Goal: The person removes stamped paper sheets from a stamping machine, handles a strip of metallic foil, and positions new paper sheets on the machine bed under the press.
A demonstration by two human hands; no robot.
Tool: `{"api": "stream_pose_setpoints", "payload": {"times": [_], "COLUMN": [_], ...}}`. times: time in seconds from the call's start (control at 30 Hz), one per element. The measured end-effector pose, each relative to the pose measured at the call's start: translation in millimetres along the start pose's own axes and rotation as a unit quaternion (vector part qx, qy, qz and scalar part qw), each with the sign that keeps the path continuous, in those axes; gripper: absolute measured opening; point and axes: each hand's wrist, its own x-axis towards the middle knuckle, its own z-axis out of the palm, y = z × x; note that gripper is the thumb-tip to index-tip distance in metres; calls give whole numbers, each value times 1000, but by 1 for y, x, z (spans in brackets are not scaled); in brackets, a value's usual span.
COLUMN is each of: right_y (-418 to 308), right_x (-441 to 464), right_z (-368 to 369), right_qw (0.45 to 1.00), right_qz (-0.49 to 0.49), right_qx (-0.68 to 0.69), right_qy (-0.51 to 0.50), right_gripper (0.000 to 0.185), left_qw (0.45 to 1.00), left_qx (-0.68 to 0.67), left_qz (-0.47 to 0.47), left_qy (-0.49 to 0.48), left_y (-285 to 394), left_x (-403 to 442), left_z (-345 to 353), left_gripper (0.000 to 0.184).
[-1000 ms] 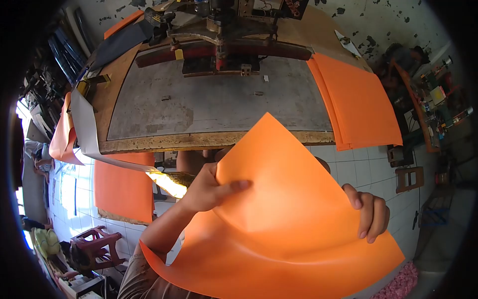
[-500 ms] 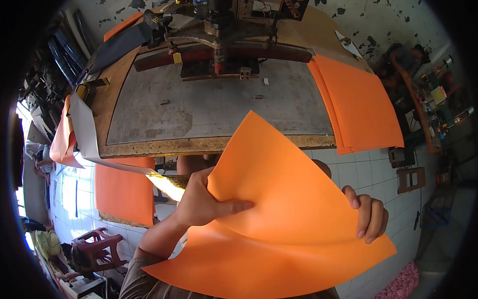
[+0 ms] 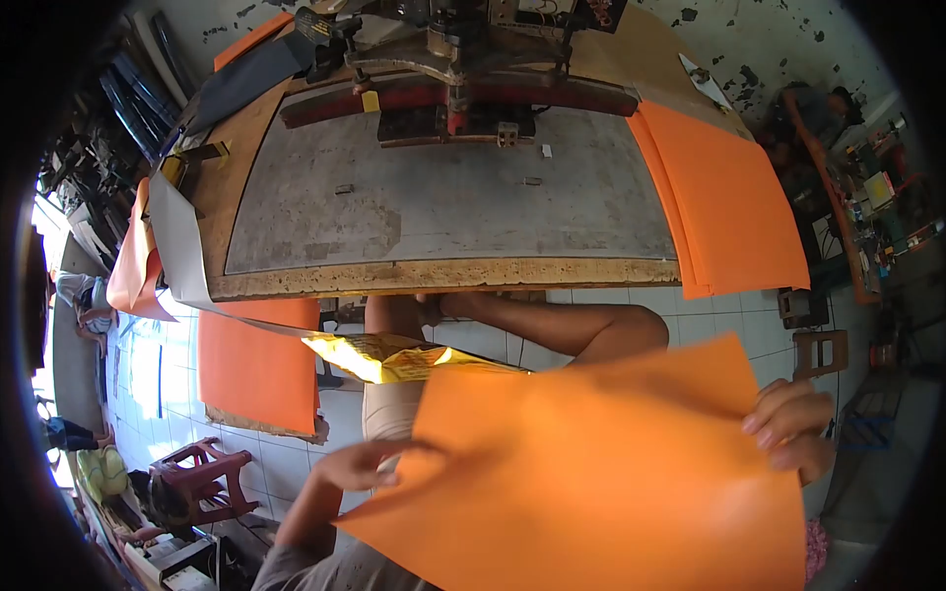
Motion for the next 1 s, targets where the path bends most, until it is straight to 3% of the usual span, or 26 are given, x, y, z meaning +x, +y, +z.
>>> {"api": "stream_pose_setpoints", "payload": {"times": [0.03,0.1,0.13,0.23,0.3,0.33,0.4,0.43,0.5,0.57,0.63,0.7,0.77,0.83,0.9,1.0], "right_y": [-5,0,3,-19,-7,-7,-12,-12,-9,4,25,50,82,135,191,246], "right_x": [4,2,-3,18,18,18,20,16,2,-10,7,29,35,24,9,11], "right_z": [5,37,46,29,12,-3,-23,-28,-36,-49,-21,19,32,53,56,73], "right_qw": [997,937,883,924,931,935,934,942,953,954,940,921,930,939,925,910], "right_qz": [17,32,70,229,218,223,240,238,230,255,289,319,339,324,358,392], "right_qx": [-72,-277,-365,-292,-288,-277,-254,-234,-191,-129,-98,-60,-22,-25,-123,-109], "right_qy": [36,209,286,96,55,6,-79,-38,45,89,154,216,138,115,-23,-80], "right_gripper": [20,37,49,59,61,60,57,55,53,41,38,38,42,40,31,21], "left_qw": [988,965,963,961,975,980,982,973,947,876,774,815,777,822,788,786], "left_qx": [-122,-227,-248,-265,-211,-154,-48,5,-14,-59,-63,0,40,114,192,286], "left_qz": [-10,96,93,70,37,30,-76,-128,13,293,361,310,224,128,78,20], "left_qy": [-97,-87,-46,42,49,120,167,191,319,378,516,489,587,542,579,548], "left_y": [-30,-56,-69,-72,-54,-46,-27,-22,-27,21,76,88,129,157,165,150], "left_x": [-22,-58,-77,-101,-100,-93,-104,-115,-153,-128,-100,-123,-88,-67,-36,-31], "left_z": [3,21,35,53,49,47,28,17,-1,-20,-32,-90,-124,-160,-190,-269], "left_gripper": [93,106,102,86,67,41,35,32,25,35,42,51,48,42,24,13]}}
